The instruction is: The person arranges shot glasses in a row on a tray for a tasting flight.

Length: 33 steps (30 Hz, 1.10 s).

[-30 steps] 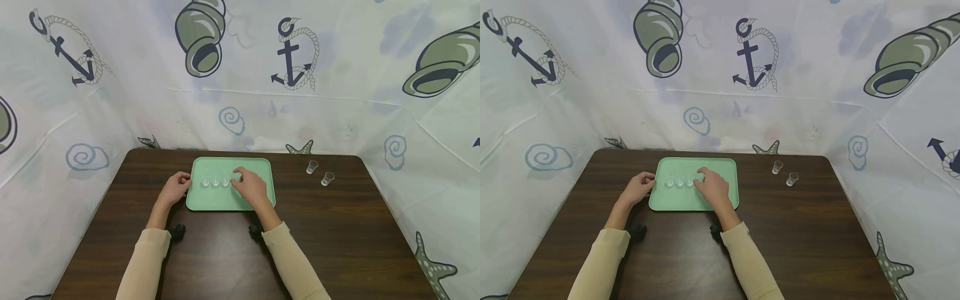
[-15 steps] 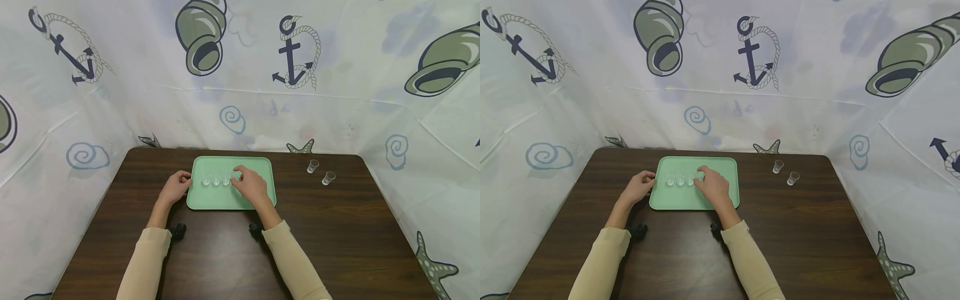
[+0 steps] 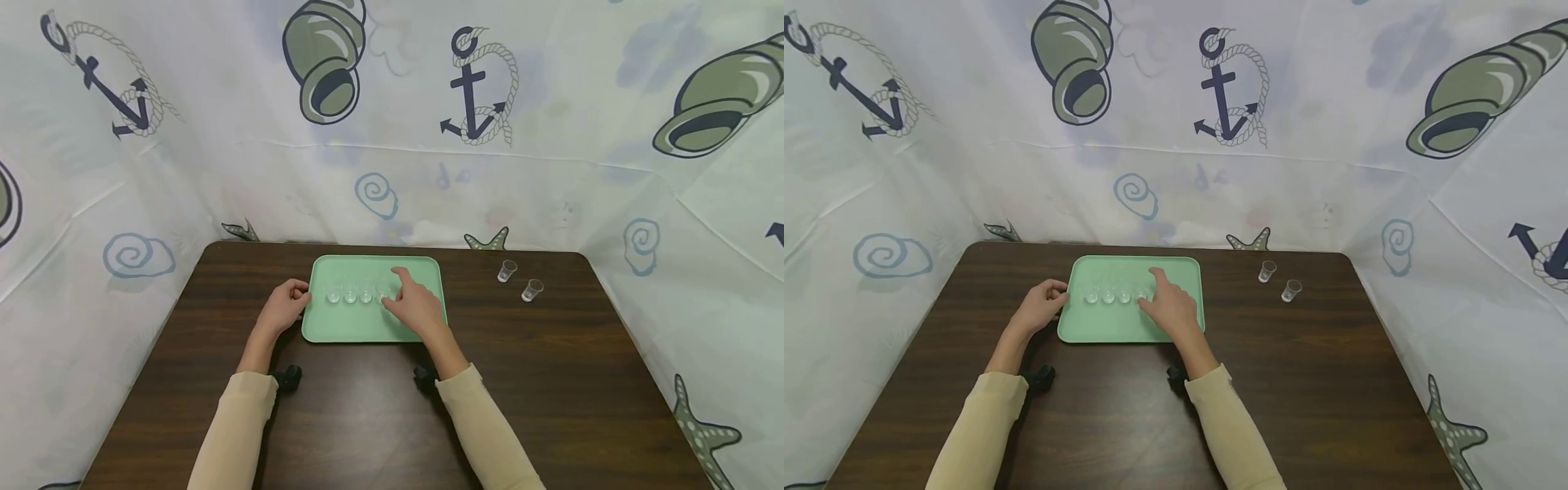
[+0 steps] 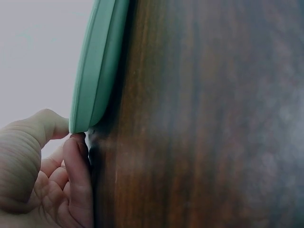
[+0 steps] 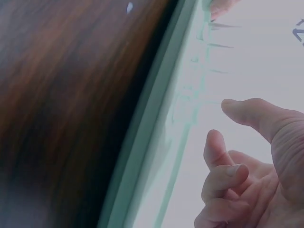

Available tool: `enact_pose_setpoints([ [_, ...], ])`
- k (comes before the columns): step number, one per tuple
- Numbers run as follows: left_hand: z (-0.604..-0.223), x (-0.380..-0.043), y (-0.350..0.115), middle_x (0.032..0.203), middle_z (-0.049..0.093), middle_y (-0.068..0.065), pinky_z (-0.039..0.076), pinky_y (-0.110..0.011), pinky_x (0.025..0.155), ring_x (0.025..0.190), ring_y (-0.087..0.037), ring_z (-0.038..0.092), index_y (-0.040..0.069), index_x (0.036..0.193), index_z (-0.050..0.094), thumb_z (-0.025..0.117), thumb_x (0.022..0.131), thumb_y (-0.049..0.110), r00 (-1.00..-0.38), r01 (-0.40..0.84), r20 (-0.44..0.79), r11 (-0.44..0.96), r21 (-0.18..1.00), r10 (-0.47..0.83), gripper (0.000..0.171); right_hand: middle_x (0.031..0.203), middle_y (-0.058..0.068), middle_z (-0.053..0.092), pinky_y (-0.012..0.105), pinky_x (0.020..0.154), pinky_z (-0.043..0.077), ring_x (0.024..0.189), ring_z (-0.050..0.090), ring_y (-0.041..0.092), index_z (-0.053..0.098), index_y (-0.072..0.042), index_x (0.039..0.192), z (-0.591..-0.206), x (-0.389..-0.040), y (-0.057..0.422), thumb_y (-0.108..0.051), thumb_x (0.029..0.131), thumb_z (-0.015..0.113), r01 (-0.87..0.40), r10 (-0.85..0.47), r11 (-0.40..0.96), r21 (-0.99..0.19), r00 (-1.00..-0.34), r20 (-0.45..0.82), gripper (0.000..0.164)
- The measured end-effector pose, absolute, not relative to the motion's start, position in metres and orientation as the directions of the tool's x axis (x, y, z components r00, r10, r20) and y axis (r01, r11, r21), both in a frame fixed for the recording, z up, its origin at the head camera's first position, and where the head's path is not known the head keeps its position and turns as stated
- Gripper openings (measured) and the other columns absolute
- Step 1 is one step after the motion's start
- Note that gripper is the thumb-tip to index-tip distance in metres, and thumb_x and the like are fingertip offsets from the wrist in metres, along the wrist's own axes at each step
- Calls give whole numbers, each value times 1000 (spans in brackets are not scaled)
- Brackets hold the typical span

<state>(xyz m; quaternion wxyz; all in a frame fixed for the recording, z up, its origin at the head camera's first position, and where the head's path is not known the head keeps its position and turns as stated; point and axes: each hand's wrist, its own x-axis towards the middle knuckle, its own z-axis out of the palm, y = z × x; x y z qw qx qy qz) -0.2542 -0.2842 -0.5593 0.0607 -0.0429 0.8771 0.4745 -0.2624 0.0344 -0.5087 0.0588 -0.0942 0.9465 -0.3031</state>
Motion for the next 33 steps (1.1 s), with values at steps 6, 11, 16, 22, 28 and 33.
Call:
enact_pose_setpoints([
  [6, -557, -253, -285, 109, 62, -15, 60, -37, 81, 95, -27, 63, -1, 148, 54, 52, 113, 23, -989, -132, -143, 543, 829, -23, 43, 84, -10, 68, 35, 58, 47, 63, 61, 14, 49, -30, 158, -509, -258, 52, -46, 101, 71, -120, -186, 803, -584, -981, -55, 63],
  [11, -557, -253, -285, 108, 61, -13, 60, -36, 81, 95, -27, 62, -1, 148, 54, 52, 113, 23, -990, -132, -141, 541, 830, -25, 43, 86, -8, 70, 35, 56, 46, 62, 62, 15, 56, -27, 154, -507, -257, 70, -46, 104, 70, -114, -173, 776, -621, -984, -36, 56],
  [16, -558, -252, -285, 109, 62, -14, 60, -36, 82, 94, -26, 63, -1, 148, 54, 53, 113, 23, -989, -136, -148, 534, 835, -21, 43, 89, -5, 73, 35, 54, 45, 62, 62, 16, 61, -23, 150, -507, -259, 88, -44, 105, 69, -99, -151, 751, -653, -988, -25, 51],
  [22, -559, -253, -285, 109, 62, -14, 61, -38, 83, 94, -25, 62, -1, 148, 55, 53, 113, 24, -990, -133, -141, 530, 837, -26, 43, 91, -2, 72, 35, 55, 42, 61, 59, 18, 66, -19, 146, -507, -260, 110, -45, 107, 65, -88, -109, 736, -671, -994, 10, 47],
  [28, -559, -253, -284, 109, 62, -14, 61, -37, 83, 95, -25, 62, -1, 148, 54, 53, 113, 25, -989, -140, -149, 528, 838, -26, 44, 92, 1, 69, 36, 55, 39, 61, 55, 20, 68, -19, 143, -505, -258, 135, -44, 107, 63, -69, -61, 745, -663, -997, 36, 44],
  [33, -558, -253, -283, 108, 61, -13, 61, -38, 83, 94, -25, 61, -2, 148, 54, 53, 112, 25, -989, -139, -147, 531, 836, -27, 44, 93, 3, 69, 37, 56, 40, 63, 56, 21, 66, -19, 144, -500, -258, 154, -45, 108, 62, -60, -32, 765, -641, -998, 55, 45],
])
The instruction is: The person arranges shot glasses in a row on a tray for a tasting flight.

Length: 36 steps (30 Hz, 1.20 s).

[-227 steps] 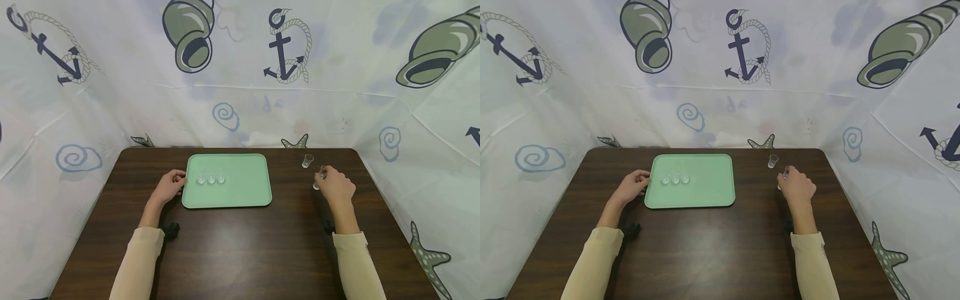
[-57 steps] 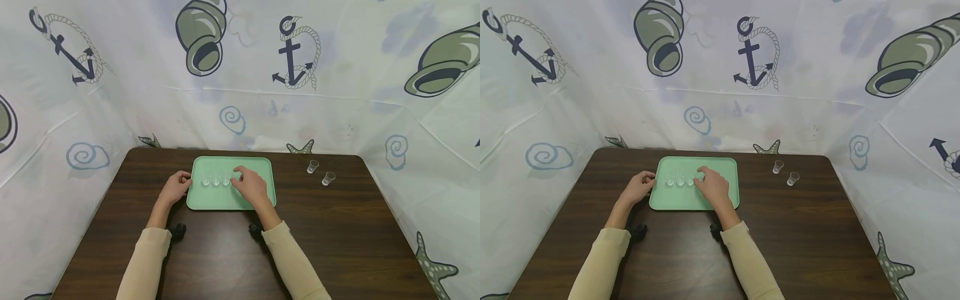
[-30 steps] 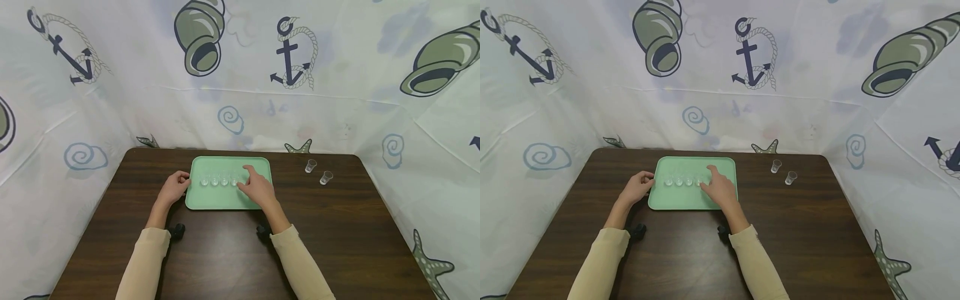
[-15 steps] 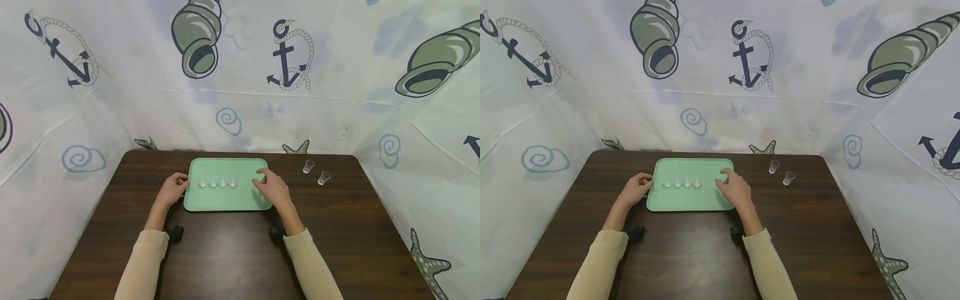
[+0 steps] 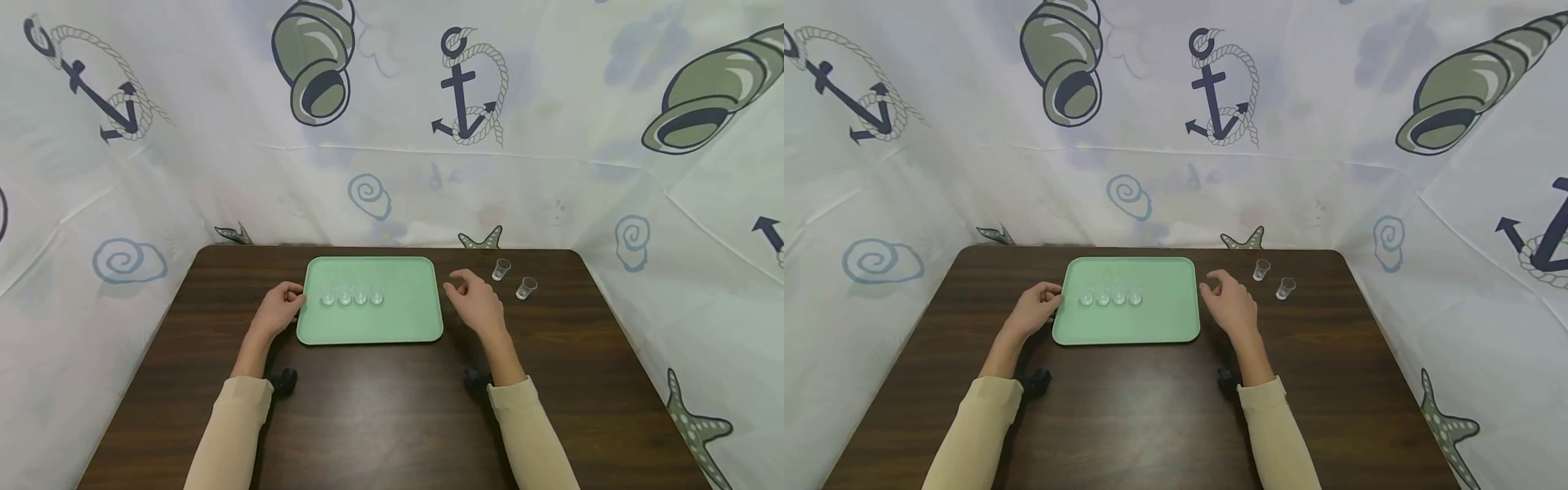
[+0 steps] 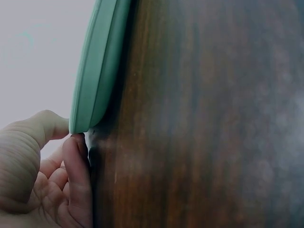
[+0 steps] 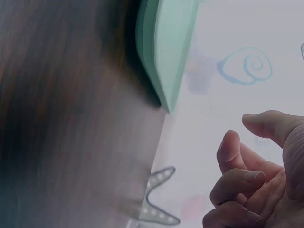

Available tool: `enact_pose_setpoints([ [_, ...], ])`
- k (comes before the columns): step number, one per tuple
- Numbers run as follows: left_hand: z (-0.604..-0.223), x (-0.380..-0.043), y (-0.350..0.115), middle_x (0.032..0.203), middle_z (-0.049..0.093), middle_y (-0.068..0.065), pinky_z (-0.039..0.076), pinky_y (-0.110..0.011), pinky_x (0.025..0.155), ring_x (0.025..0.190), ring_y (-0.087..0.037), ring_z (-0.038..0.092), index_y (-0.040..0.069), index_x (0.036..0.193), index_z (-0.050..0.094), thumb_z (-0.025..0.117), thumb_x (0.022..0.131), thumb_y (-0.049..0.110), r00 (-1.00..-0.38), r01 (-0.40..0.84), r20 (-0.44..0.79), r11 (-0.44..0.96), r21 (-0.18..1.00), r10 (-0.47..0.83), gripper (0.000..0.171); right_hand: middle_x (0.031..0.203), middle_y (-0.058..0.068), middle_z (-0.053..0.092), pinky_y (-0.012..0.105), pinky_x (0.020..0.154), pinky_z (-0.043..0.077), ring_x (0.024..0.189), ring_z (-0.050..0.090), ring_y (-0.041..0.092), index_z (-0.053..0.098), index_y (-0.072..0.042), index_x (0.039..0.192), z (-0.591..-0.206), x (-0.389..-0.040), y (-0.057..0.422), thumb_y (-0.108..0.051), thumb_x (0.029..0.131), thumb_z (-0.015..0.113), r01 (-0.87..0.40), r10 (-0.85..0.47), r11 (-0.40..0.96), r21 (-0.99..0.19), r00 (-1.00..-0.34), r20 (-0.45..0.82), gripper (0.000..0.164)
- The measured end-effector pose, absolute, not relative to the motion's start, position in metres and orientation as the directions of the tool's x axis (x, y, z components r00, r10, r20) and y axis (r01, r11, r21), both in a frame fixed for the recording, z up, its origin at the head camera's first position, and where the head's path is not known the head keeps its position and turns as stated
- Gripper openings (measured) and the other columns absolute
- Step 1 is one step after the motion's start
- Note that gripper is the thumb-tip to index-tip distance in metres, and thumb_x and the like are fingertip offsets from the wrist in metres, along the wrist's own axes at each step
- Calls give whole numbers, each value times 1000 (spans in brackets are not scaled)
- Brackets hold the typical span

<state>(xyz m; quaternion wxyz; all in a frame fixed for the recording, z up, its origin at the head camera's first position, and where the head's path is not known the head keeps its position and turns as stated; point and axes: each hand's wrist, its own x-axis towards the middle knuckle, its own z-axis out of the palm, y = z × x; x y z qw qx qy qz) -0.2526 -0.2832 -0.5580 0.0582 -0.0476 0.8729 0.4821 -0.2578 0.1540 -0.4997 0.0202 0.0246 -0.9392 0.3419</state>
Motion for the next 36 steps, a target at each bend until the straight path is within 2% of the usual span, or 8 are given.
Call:
enact_pose_setpoints([
  [15, -561, -254, -283, 108, 61, -12, 61, -37, 81, 94, -24, 61, -1, 147, 55, 54, 112, 24, -989, -141, -149, 521, 842, -27, 43, 104, 6, 71, 38, 56, 40, 68, 59, 25, 62, -17, 149, -490, -258, 217, -48, 109, 58, 40, 91, 811, -584, -994, 58, 51],
  [21, -559, -254, -284, 107, 61, -12, 61, -36, 81, 95, -25, 62, -2, 147, 55, 54, 112, 24, -988, -142, -149, 526, 838, -29, 44, 101, 8, 69, 35, 52, 38, 64, 56, 25, 61, -17, 149, -489, -260, 243, -48, 108, 56, 102, 153, 837, -538, -987, 50, 52],
  [25, -559, -254, -285, 107, 61, -11, 61, -36, 81, 94, -25, 61, -2, 147, 54, 54, 112, 24, -988, -146, -154, 526, 838, -29, 44, 103, 8, 69, 37, 54, 40, 69, 59, 27, 60, -17, 149, -489, -261, 257, -49, 108, 56, 132, 182, 848, -513, -982, 47, 53],
  [29, -559, -254, -284, 107, 60, -11, 60, -36, 82, 94, -24, 61, -1, 147, 55, 54, 112, 25, -987, -149, -155, 524, 838, -32, 44, 112, 13, 73, 40, 57, 45, 75, 65, 32, 57, -17, 152, -490, -263, 268, -51, 108, 55, 148, 190, 856, -495, -981, 36, 56],
  [36, -559, -254, -284, 108, 60, -12, 61, -37, 83, 95, -25, 61, -1, 148, 55, 54, 112, 25, -987, -149, -156, 529, 836, -32, 44, 133, 28, 70, 59, 70, 52, 96, 71, 52, 51, -17, 157, -490, -268, 278, -52, 107, 56, 204, 225, 872, -444, -974, -6, 61],
])
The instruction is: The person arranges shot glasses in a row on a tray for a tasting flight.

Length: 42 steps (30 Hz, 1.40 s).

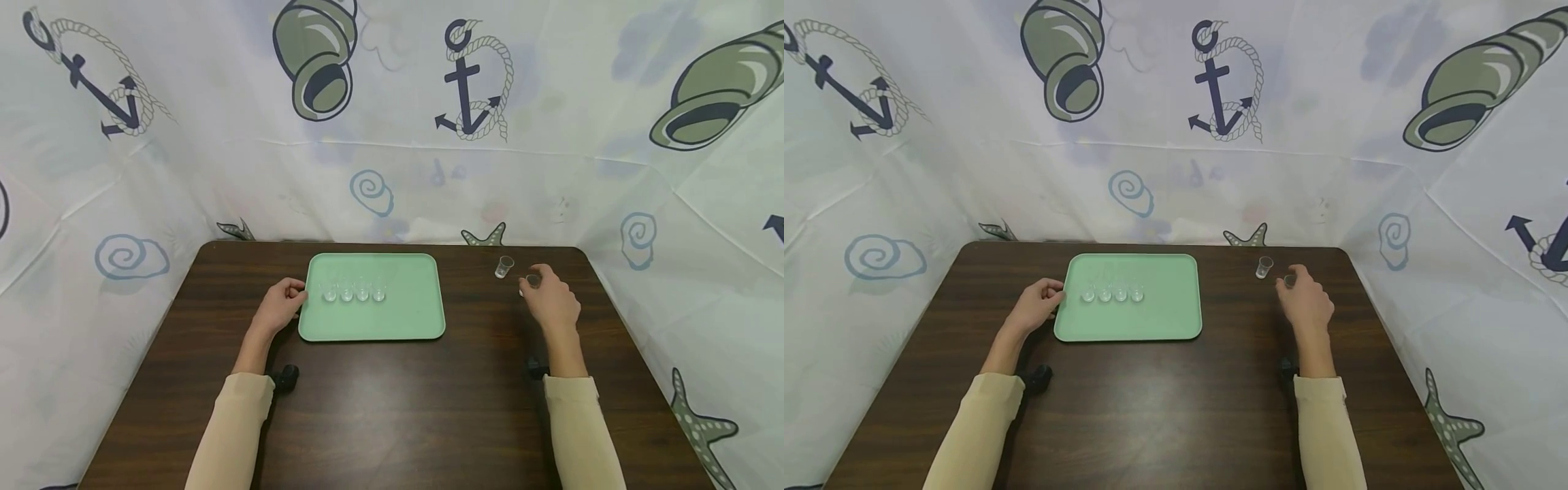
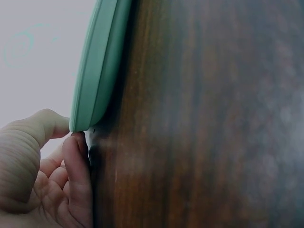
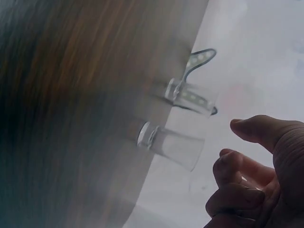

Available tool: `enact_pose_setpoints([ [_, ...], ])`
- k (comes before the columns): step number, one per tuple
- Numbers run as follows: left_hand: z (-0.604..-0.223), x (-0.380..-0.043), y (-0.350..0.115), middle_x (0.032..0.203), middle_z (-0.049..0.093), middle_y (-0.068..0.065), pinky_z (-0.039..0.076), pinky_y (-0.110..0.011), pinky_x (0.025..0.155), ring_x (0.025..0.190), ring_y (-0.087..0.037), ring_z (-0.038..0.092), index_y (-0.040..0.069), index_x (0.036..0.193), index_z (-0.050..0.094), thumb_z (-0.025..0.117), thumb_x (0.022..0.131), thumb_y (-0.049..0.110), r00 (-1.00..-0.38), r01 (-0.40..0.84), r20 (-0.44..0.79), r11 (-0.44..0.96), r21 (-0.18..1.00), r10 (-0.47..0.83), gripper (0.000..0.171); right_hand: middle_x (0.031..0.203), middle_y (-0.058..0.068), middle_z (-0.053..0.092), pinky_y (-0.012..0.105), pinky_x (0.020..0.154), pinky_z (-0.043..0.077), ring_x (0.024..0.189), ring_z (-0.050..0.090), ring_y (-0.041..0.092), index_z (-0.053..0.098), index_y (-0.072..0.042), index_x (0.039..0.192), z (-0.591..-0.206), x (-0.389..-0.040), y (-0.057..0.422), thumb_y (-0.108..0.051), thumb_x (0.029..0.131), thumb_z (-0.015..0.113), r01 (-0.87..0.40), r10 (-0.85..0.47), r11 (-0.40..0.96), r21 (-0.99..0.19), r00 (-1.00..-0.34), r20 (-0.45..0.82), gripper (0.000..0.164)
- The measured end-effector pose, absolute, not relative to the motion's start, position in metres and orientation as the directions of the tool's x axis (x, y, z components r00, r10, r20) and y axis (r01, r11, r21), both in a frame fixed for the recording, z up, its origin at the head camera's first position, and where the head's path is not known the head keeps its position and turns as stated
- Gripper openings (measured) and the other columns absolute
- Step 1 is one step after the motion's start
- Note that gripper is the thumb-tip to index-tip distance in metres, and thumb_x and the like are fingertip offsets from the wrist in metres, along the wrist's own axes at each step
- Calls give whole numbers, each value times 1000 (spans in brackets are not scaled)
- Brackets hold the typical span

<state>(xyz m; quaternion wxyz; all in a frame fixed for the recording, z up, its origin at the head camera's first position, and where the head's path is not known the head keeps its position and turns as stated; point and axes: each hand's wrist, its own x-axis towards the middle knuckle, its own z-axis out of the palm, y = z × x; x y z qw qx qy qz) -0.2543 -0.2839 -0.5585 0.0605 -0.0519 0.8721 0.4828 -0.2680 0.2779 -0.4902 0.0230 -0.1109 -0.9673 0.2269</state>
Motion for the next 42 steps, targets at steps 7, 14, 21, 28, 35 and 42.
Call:
enact_pose_setpoints([
  [7, -556, -255, -283, 108, 60, -11, 62, -38, 83, 94, -24, 61, 0, 148, 55, 54, 112, 26, -987, -154, -159, 527, 836, -36, 44, 139, 31, 66, 64, 79, 52, 106, 69, 55, 47, -14, 160, -495, -276, 290, -54, 108, 54, 267, 252, 865, -425, -963, -93, 66],
  [14, -555, -256, -281, 108, 59, -11, 62, -39, 84, 94, -22, 61, -1, 149, 53, 53, 113, 28, -988, -138, -153, 531, 836, -15, 46, 140, 31, 65, 65, 81, 52, 106, 69, 54, 47, -11, 160, -496, -279, 291, -52, 108, 56, 270, 250, 863, -426, -963, -105, 67],
  [21, -555, -258, -280, 107, 60, -13, 61, -39, 83, 93, -25, 61, 0, 148, 54, 54, 113, 27, -989, -129, -149, 528, 840, -5, 44, 141, 30, 65, 66, 85, 52, 108, 68, 54, 50, -12, 157, -496, -278, 290, -48, 108, 57, 286, 270, 857, -429, -958, -100, 61],
  [28, -555, -259, -280, 107, 61, -13, 62, -39, 84, 94, -24, 62, 0, 148, 54, 53, 113, 28, -989, -129, -148, 530, 838, -6, 45, 140, 29, 66, 63, 81, 52, 102, 69, 51, 50, -12, 157, -498, -279, 291, -45, 109, 56, 287, 267, 853, -435, -958, -108, 58],
  [35, -556, -259, -282, 110, 61, -14, 61, -38, 82, 96, -25, 62, 0, 148, 54, 52, 113, 25, -991, -112, -135, 536, 837, 3, 43, 136, 28, 68, 61, 77, 53, 98, 70, 48, 54, -12, 151, -503, -280, 289, -41, 109, 56, 292, 288, 848, -442, -955, -77, 52],
  [42, -557, -254, -286, 109, 61, -13, 61, -37, 82, 96, -26, 63, 0, 148, 54, 52, 113, 25, -989, -130, -150, 542, 831, -7, 43, 139, 28, 67, 58, 76, 53, 93, 69, 45, 54, -10, 152, -505, -280, 282, -39, 109, 56, 271, 263, 856, -440, -962, -80, 52],
])
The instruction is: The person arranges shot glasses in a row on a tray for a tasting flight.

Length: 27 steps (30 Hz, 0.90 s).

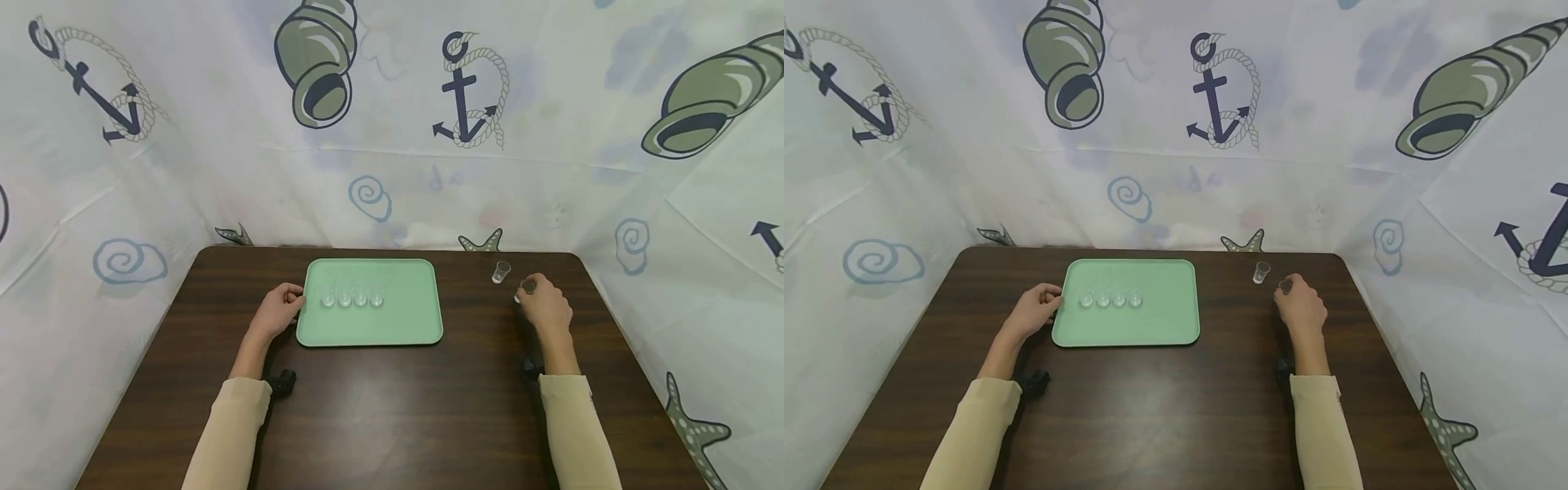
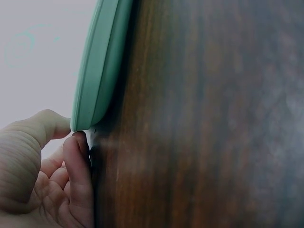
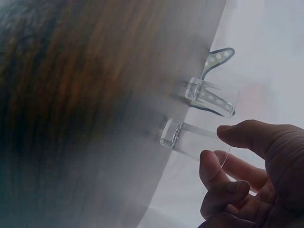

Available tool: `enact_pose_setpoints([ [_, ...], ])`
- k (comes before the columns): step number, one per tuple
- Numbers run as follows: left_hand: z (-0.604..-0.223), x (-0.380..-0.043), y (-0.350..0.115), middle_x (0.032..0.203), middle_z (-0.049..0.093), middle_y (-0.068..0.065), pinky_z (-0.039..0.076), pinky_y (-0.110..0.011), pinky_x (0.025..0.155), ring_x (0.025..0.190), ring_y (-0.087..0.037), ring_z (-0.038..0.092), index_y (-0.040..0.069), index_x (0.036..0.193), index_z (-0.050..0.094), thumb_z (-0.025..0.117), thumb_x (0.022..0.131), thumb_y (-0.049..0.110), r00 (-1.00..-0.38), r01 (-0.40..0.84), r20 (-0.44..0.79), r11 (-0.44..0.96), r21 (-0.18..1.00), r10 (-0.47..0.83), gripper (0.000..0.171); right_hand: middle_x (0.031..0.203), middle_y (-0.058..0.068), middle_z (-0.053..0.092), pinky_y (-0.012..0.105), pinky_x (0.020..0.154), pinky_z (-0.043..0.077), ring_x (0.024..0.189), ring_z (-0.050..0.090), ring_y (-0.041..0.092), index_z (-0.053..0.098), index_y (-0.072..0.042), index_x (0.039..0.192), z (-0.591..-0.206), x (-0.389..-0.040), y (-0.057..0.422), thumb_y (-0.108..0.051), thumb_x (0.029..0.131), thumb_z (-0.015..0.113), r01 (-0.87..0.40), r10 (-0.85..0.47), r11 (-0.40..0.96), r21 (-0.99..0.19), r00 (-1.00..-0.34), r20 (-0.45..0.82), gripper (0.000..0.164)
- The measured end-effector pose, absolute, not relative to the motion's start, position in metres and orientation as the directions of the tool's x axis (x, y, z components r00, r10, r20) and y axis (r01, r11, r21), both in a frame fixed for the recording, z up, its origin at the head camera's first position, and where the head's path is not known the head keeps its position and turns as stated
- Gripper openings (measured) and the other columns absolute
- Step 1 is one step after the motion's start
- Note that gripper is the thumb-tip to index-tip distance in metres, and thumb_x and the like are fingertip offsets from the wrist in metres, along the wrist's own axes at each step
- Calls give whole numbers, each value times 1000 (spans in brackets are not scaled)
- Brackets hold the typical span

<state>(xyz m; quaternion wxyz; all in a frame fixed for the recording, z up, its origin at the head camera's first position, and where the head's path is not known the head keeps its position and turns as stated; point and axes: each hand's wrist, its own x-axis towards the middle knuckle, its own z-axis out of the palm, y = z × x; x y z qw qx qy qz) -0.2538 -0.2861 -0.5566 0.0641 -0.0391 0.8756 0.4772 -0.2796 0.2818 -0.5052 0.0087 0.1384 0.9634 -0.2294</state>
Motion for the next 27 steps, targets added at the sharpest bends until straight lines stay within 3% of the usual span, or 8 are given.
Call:
enact_pose_setpoints([
  [10, -558, -252, -287, 109, 61, -12, 61, -36, 82, 95, -24, 62, 0, 148, 54, 52, 112, 26, -988, -134, -152, 539, 832, -10, 44, 137, 26, 69, 57, 74, 52, 93, 69, 45, 58, -13, 149, -496, -276, 268, -40, 107, 58, 230, 239, 864, -448, -970, -39, 50],
  [23, -557, -251, -286, 109, 62, -13, 62, -38, 82, 97, -27, 63, -2, 147, 54, 53, 112, 24, -989, -134, -150, 544, 829, -15, 44, 122, 19, 76, 46, 60, 48, 80, 68, 37, 59, -16, 149, -487, -265, 244, -41, 106, 60, 171, 196, 861, -479, -981, 2, 51],
  [27, -555, -251, -285, 108, 62, -13, 62, -38, 83, 97, -27, 63, -2, 148, 54, 53, 112, 24, -989, -133, -148, 541, 830, -16, 44, 124, 18, 76, 47, 61, 50, 84, 71, 38, 58, -16, 150, -483, -262, 234, -41, 106, 60, 146, 175, 863, -483, -984, 16, 51],
])
